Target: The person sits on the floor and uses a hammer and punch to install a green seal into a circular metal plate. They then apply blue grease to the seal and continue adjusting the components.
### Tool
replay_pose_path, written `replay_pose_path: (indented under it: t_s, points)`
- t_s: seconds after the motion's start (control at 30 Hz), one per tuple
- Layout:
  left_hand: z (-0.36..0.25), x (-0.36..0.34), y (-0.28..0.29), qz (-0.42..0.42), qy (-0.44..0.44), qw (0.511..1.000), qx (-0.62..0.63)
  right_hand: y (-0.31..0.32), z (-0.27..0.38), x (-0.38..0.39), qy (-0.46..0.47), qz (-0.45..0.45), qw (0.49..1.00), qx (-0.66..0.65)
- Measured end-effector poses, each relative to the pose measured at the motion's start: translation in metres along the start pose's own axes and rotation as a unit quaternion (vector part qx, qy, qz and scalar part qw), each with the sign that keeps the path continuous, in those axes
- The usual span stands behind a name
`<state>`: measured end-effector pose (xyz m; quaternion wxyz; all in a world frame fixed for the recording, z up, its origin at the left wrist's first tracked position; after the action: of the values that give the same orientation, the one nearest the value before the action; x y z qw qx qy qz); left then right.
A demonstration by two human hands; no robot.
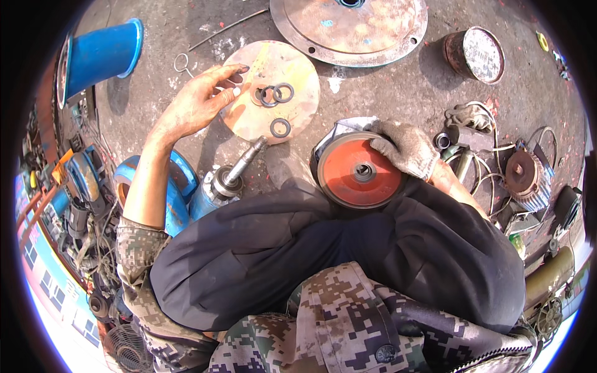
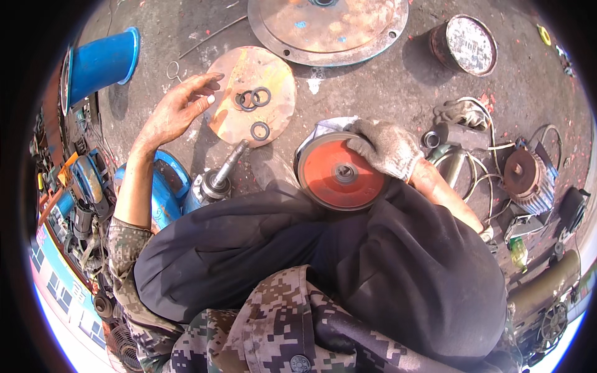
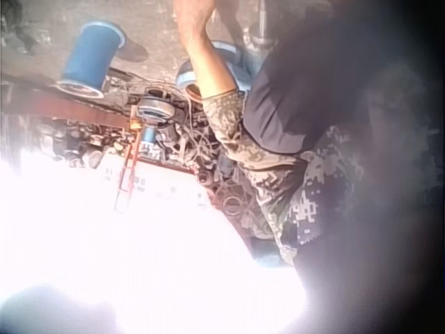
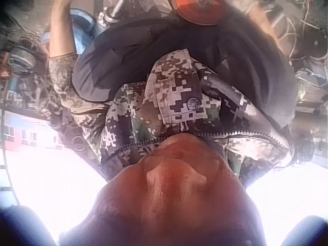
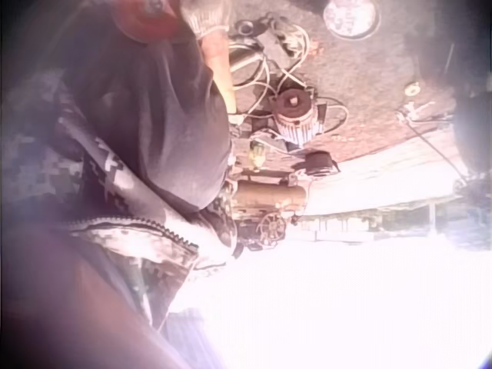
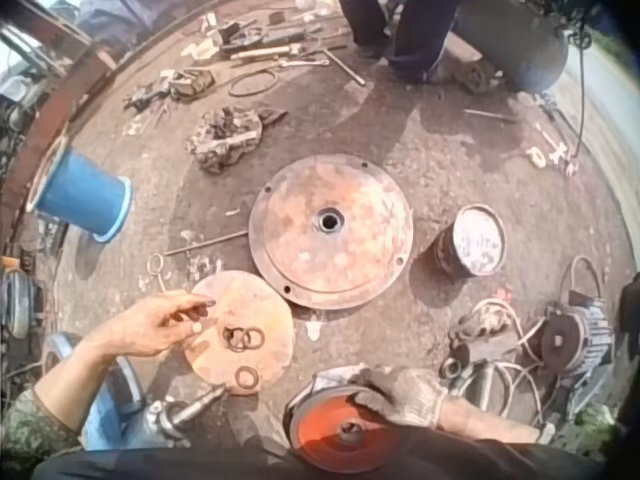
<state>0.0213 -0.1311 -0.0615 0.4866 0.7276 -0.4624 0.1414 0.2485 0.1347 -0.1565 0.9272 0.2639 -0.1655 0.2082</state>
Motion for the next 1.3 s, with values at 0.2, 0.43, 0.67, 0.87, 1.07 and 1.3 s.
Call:
replay_pose_path:
  t_s: [0.2,0.43,0.67,0.87,1.07,1.3]
  points:
    - [-0.006,-0.004,-0.004,0.010,-0.010,1.000,0.010,0.001,-0.001,-0.001,0.006,0.000,1.000,-0.009]
    - [-0.010,-0.008,-0.004,0.010,-0.022,1.000,0.003,0.007,0.001,-0.002,0.013,-0.016,1.000,-0.023]
    - [-0.012,-0.009,-0.002,0.006,-0.020,1.000,0.005,0.019,-0.001,-0.001,0.008,-0.057,0.997,-0.044]
    - [-0.004,-0.011,-0.004,0.022,0.010,0.999,0.025,0.023,0.001,-0.001,0.004,-0.067,0.997,-0.046]
    - [0.001,-0.011,-0.003,0.023,0.015,0.999,0.016,0.027,0.003,0.004,0.012,-0.114,0.991,-0.066]
    - [0.014,-0.011,-0.003,-0.004,0.022,0.998,0.051,0.032,-0.010,0.019,-0.002,-0.174,0.977,-0.125]
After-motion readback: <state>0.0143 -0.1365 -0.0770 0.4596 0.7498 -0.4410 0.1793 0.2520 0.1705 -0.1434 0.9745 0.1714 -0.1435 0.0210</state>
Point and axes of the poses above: each hand's wrist, its own x-axis away from the middle knuckle, its own y-axis out of the back of the hand, z = x × y, the point moved 9 cm from there along -x, towards the middle knuckle, and after that the axes turned 2 degrees about -x, right-handed, at the moved point
